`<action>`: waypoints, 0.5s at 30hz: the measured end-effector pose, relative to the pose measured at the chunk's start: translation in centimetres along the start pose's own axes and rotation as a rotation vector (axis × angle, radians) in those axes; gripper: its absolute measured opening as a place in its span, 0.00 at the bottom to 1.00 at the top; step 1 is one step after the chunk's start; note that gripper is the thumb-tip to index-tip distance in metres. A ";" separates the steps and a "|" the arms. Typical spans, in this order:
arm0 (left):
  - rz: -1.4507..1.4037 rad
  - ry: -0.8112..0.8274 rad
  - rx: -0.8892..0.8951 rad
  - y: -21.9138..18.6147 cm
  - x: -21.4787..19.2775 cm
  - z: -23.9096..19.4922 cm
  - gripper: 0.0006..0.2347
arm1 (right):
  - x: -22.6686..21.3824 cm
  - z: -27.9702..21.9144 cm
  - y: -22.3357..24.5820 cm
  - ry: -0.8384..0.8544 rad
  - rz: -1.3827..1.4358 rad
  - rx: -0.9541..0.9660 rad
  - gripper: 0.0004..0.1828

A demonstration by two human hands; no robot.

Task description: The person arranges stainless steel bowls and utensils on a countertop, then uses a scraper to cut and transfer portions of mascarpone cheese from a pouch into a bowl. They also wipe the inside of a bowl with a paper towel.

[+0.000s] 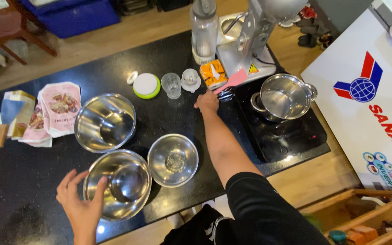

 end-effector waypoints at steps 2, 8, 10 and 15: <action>0.013 -0.016 -0.014 0.0 -0.2 -0.5 0.20 | 0.5 1.4 -0.3 -0.113 0.003 -0.008 0.14; -0.043 -0.016 -0.153 0.3 0.3 -1.0 0.18 | 0.4 -1.6 -2.8 -0.236 0.120 -0.041 0.11; -0.090 -0.009 -0.167 0.0 0.8 -0.6 0.17 | -0.3 -2.6 -3.3 -0.242 0.130 -0.043 0.11; -0.187 0.009 -0.096 -2.6 2.3 1.5 0.16 | -2.7 -6.2 -4.0 -0.324 0.282 -0.355 0.06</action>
Point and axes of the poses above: each hand's wrist, its own z-axis towards the middle knuckle, its own x-axis out of the palm, y = z × x, the point moved 8 cm from there along z, towards the middle knuckle, and after that the axes turned 9 degrees about x, right-handed, at the moved point
